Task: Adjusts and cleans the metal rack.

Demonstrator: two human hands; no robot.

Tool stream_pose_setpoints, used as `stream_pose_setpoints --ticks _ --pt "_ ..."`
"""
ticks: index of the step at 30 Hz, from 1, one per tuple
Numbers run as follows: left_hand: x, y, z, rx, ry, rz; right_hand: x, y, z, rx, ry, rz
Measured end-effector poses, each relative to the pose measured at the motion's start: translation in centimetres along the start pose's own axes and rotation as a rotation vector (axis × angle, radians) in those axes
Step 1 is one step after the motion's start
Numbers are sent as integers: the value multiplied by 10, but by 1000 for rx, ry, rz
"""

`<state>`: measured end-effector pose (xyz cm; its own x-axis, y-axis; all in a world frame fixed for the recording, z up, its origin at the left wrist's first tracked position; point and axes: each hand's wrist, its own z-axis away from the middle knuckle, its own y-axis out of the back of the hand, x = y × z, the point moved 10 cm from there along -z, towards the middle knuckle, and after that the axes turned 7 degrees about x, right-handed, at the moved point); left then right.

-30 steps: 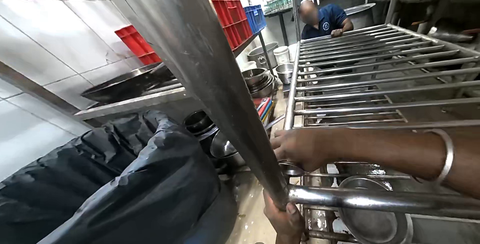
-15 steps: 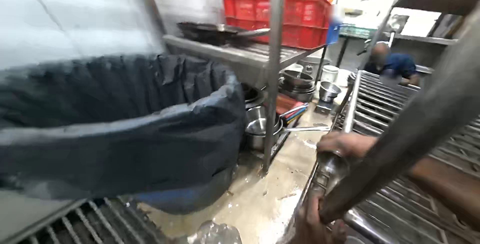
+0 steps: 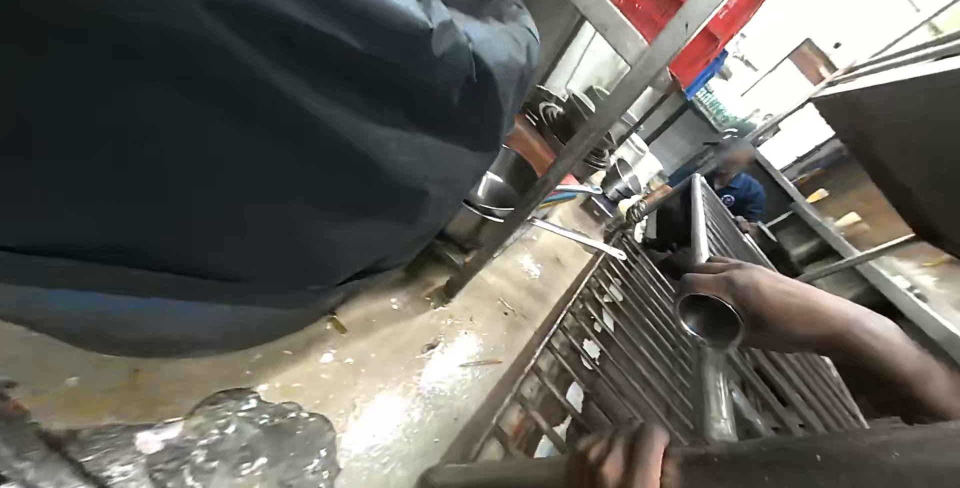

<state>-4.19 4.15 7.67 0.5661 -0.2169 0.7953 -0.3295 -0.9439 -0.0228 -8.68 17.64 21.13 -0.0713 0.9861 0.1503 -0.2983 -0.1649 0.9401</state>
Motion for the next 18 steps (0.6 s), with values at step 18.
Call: stream_pose_setpoints --ticks 18 --pt "-12 -1 -2 -54 4 81 -26 6 39 299 111 -253"
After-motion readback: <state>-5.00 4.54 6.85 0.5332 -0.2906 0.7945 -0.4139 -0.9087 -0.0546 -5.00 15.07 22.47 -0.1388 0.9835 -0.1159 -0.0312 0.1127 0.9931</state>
